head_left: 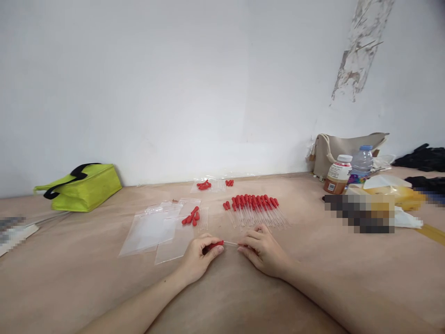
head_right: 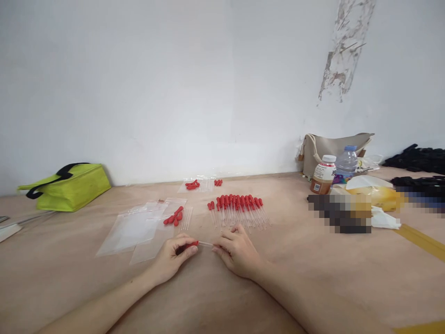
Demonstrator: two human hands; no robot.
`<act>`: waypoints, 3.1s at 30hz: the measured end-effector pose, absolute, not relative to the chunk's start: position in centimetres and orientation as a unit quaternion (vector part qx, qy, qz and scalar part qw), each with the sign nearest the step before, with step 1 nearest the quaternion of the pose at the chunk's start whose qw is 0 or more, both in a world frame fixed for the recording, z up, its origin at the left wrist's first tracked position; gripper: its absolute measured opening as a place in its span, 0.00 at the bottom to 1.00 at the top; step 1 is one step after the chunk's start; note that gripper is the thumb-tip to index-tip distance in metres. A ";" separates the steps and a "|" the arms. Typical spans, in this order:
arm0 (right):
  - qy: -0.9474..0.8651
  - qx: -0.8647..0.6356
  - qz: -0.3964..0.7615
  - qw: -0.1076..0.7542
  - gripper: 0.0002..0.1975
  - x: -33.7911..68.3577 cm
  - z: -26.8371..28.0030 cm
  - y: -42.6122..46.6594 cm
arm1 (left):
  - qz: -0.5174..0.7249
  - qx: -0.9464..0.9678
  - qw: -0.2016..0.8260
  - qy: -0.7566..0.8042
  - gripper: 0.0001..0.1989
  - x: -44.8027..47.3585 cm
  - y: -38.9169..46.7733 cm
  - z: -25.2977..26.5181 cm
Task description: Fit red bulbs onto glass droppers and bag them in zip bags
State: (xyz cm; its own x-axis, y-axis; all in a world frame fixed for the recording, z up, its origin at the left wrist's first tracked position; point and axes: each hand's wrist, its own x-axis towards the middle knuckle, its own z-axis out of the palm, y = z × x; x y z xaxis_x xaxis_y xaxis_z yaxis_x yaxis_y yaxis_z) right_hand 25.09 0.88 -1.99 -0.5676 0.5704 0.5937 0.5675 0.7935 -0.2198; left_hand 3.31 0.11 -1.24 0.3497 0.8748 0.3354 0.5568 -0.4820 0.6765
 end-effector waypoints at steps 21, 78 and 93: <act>-0.894 -0.309 -0.058 0.320 0.09 24.7 -1.9 1.7 | 0.283 0.830 0.225 0.424 0.12 3.5 -0.7 -0.2; -0.756 -0.596 0.001 0.271 0.09 17.6 0.5 8.4 | 0.256 0.868 0.114 0.410 0.14 2.1 0.4 -1.0; -0.694 -0.660 0.178 0.226 0.22 11.7 1.6 9.7 | 0.353 0.660 0.118 0.652 0.06 -3.3 11.4 3.5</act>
